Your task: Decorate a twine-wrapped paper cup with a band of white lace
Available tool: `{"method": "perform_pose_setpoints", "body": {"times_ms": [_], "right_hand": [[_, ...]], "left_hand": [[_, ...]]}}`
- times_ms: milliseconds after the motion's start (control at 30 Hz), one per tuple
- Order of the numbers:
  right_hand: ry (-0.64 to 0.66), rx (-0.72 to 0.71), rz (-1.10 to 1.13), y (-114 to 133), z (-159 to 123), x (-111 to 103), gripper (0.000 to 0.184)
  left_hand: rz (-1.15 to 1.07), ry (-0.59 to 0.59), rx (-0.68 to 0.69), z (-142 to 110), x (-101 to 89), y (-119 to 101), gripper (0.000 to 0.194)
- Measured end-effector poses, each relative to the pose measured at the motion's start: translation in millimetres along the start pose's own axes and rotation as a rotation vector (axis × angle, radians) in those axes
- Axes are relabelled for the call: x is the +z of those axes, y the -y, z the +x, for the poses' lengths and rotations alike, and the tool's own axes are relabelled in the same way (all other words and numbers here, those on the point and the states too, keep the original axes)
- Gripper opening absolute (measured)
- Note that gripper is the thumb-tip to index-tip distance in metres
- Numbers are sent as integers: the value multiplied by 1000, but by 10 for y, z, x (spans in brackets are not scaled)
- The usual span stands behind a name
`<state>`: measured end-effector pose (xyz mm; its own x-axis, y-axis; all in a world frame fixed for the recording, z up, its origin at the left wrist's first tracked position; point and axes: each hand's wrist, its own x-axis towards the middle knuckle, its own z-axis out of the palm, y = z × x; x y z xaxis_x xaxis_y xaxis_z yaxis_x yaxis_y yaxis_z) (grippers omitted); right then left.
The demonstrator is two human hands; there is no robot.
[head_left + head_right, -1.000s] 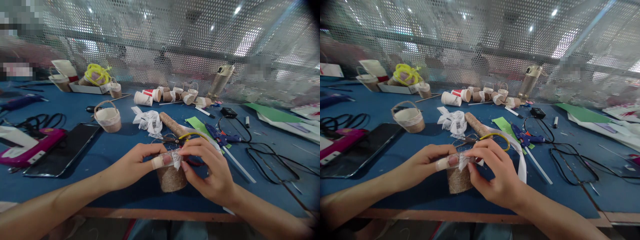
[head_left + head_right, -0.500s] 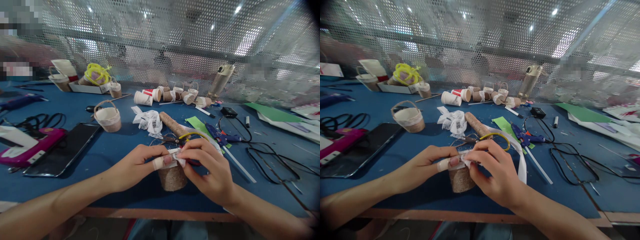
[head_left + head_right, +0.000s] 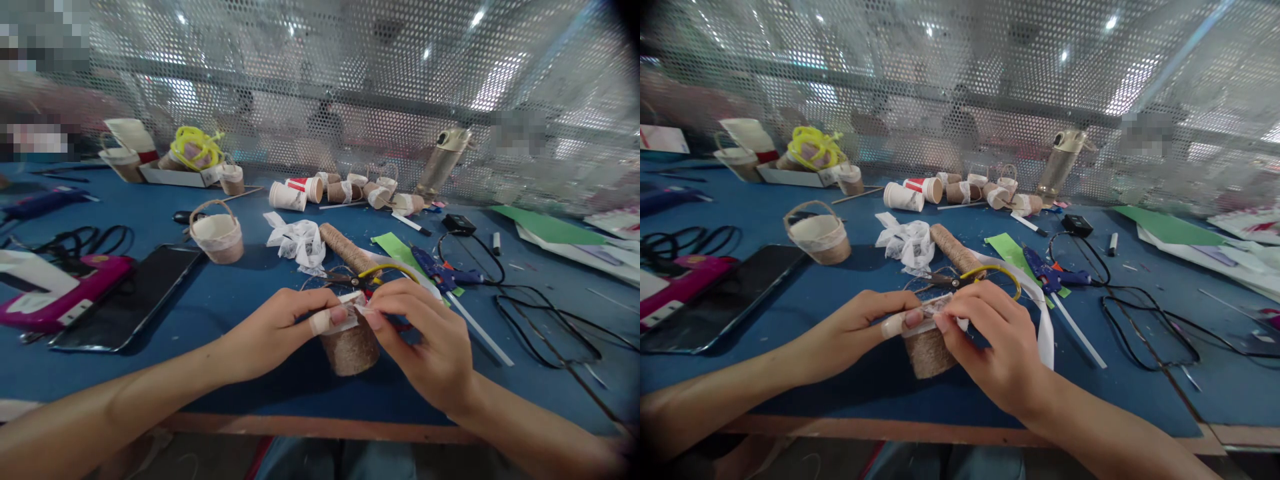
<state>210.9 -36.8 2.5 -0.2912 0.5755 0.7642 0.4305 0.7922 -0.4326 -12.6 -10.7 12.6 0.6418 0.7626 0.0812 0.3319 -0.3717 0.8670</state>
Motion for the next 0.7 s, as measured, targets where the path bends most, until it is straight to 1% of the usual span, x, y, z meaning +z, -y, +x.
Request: {"method": "perform_pose_setpoints", "body": {"times_ms": [167,300,533,700], "right_hand": [[8,-34,-7,15,16,17,11],[7,-40,-29,9,25,25,10],[24,-104,-76,-7,4,29,12],[66,-131,-132,-20,-19,22,12]], "left_hand": [[1,-2,22,8,33,4,31],[-5,-7,13,13,42,-7,33],[-32,-2,-1,11,38,-9,33],[-56,-15,-6,-13,32,29,34]]}}
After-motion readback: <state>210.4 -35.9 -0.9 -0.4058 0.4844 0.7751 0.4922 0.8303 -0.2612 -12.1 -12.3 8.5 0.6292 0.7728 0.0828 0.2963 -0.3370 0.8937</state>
